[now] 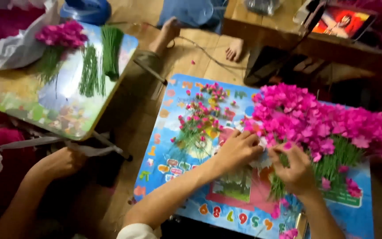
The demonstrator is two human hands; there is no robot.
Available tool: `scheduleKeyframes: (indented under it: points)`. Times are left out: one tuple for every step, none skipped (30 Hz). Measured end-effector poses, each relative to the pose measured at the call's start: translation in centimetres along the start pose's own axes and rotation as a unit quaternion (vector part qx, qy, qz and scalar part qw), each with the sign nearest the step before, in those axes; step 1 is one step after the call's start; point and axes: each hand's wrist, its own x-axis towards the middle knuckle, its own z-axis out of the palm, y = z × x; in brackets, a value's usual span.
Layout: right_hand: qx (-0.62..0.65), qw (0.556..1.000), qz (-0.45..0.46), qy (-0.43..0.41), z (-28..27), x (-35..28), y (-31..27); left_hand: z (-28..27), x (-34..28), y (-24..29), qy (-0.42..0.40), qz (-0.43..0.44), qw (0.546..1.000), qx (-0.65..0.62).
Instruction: The person is bunching small pink flowers and securing them with wire on a low table while sitting on the floor.
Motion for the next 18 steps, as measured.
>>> scheduleKeyframes:
  points:
    - [-0.036, 0.998, 0.013, -0.059, -0.5, 0.3, -0.4, 0.4, -0.3, -0.1, -0.039, -0.004, 0.999, -0.003]
    - [-0.044, 0.998, 0.012, -0.051, -0.3, 0.3, -0.4, 0.0, -0.1, 0.0, -0.034, 0.006, 0.999, -0.004]
    - [-0.043, 0.996, 0.018, -0.076, -0.2, 0.4, -0.3, -0.4, 0.1, 0.2, -0.036, -0.012, 0.999, -0.019]
    - [-0.042, 0.994, 0.026, -0.099, 0.0, 0.4, -0.2, -0.8, 0.3, 0.3, -0.039, -0.029, 0.998, -0.036]
    - [-0.050, 0.994, 0.027, -0.091, 0.4, 0.4, 0.0, -1.3, 0.5, 0.4, -0.035, -0.018, 0.998, -0.038]
    - [-0.014, 0.997, 0.012, -0.072, 0.8, 0.4, 0.2, -1.9, 0.6, 0.6, -0.037, -0.042, 0.996, -0.066]
    - [0.022, 0.998, -0.005, -0.053, 1.3, 0.4, 0.5, -2.6, 0.6, 0.7, -0.039, -0.064, 0.993, -0.094]
    - [0.017, 0.999, -0.008, -0.047, 1.1, 0.3, 0.5, -2.6, 0.5, 0.6, -0.036, -0.056, 0.993, -0.093]
    - [0.034, 0.997, 0.030, -0.064, 1.0, 0.2, 0.4, -2.6, 0.4, 0.4, -0.018, -0.066, 0.991, -0.112]
    - [0.053, 0.993, 0.069, -0.083, 1.0, -0.1, 0.3, -2.6, 0.0, 0.3, -0.002, -0.078, 0.988, -0.131]
    - [0.050, 0.993, 0.067, -0.079, 0.4, 0.6, 0.0, -2.3, 0.2, 0.1, 0.000, -0.072, 0.989, -0.130]
    - [0.076, 0.994, 0.060, -0.055, -0.1, 1.1, -0.6, -2.1, 0.0, 0.0, 0.009, -0.082, 0.987, -0.138]
    - [0.102, 0.993, 0.053, -0.031, -0.5, 1.6, -1.1, -1.8, -0.2, -0.1, 0.017, -0.092, 0.985, -0.147]
    - [0.104, 0.993, 0.050, -0.032, -1.0, 1.8, -1.9, -2.2, -0.1, 0.2, 0.019, -0.094, 0.985, -0.144]
    - [0.106, 0.989, 0.092, -0.036, -1.5, 1.9, -2.6, -2.5, 0.0, 0.5, 0.018, -0.096, 0.981, -0.165]
    - [0.109, 0.984, 0.132, -0.040, -2.0, 2.1, -3.3, -3.0, 0.1, 0.6, 0.018, -0.099, 0.978, -0.183]
    - [0.112, 0.985, 0.128, -0.042, -2.4, 2.4, -4.1, -2.6, 0.2, 0.6, 0.020, -0.102, 0.978, -0.179]
    - [0.118, 0.980, 0.155, -0.037, -2.7, 2.7, -4.9, -2.4, 0.0, 0.6, 0.029, -0.099, 0.977, -0.189]
